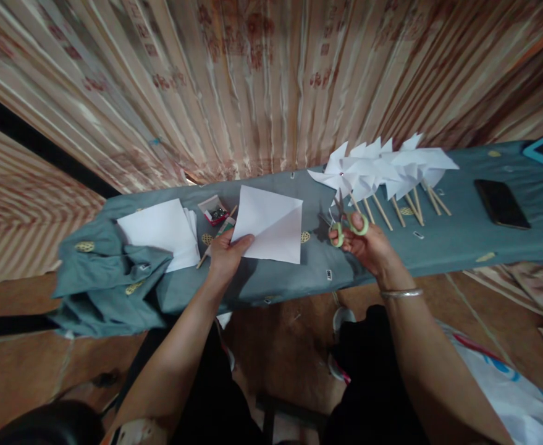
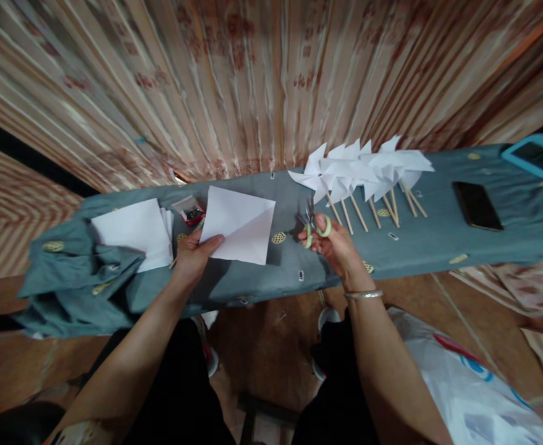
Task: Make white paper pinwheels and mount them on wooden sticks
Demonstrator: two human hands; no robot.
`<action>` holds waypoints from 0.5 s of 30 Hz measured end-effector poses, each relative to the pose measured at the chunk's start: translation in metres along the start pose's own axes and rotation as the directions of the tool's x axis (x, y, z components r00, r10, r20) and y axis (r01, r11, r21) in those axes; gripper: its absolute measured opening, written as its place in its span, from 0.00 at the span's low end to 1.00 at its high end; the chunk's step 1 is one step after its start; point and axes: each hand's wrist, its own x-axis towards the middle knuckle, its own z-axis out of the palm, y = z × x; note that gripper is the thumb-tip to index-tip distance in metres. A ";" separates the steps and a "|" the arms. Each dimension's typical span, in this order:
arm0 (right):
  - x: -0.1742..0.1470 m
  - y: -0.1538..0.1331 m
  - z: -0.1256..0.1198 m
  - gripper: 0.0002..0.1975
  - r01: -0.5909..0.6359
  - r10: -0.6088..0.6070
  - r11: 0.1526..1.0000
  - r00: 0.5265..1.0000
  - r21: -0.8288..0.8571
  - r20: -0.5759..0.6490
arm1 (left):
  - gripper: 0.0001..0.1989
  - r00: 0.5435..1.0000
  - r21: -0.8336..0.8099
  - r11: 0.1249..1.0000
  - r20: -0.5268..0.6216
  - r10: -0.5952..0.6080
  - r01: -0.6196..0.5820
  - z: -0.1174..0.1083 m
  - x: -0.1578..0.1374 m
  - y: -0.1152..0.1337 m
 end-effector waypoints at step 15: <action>-0.048 0.017 0.038 0.26 0.009 0.127 0.958 0.883 -0.286 0.452 | 0.17 0.990 -0.182 0.980 -0.127 0.062 -0.085 -0.007 0.009 0.017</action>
